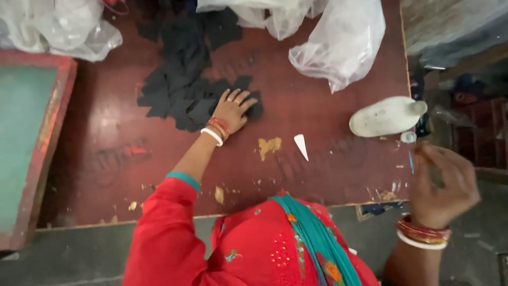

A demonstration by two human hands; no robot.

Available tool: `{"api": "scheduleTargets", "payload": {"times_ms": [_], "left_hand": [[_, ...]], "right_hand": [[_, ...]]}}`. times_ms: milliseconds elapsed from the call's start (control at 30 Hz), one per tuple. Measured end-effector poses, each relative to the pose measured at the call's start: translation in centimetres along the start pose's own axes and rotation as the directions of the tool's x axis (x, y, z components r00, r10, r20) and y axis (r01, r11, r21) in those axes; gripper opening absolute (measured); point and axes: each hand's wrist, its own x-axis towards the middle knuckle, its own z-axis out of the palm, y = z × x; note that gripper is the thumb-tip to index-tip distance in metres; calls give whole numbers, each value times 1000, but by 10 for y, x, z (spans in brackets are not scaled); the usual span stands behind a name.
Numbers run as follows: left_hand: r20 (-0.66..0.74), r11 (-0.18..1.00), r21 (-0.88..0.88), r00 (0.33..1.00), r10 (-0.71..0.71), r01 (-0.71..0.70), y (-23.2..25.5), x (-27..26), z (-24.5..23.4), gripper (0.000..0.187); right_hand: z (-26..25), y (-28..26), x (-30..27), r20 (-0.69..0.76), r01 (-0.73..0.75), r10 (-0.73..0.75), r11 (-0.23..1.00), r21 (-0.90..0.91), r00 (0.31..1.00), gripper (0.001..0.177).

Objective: The person sorts and stacks black fabric pieces on a reddish-brown table. They pick up pieces from a pile, align them, and place them into a neat stack, occasionally moving a white plastic object aside to clear the workspace.

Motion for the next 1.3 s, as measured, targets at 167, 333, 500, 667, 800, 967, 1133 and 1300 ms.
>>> {"api": "scheduleTargets", "payload": {"times_ms": [167,333,500,667,800,967,1133,1300], "left_hand": [[32,990,26,990,138,-139,63,-69,-42,66],[60,998,-68,998,-15,19,137,-127,-30,77],[-32,954,-247,983,-183,169,163,-164,-19,80],[-227,893,-308,887,-403,328,159,-172,-23,56],[-246,890,-263,866,-435,372,158,-168,5,48],[-195,857,-281,849,-491,431,163,-162,5,32],[-181,847,-243,835,-519,474,168,-159,18,31],[-239,874,-198,842,-483,445,177,-158,7,32]], "right_hand": [[36,-31,-24,279,-27,-47,967,255,959,23],[102,-52,-61,385,-51,-147,886,460,911,17],[164,-52,-87,468,-133,-238,764,631,851,17],[208,-62,-97,504,-119,-370,704,701,781,14],[229,-84,-100,463,-26,-522,643,765,716,16],[260,-109,-105,399,193,-663,635,748,633,16],[274,-106,-105,399,317,-714,644,696,575,15],[240,-77,-122,369,262,-739,584,769,564,17]]}}
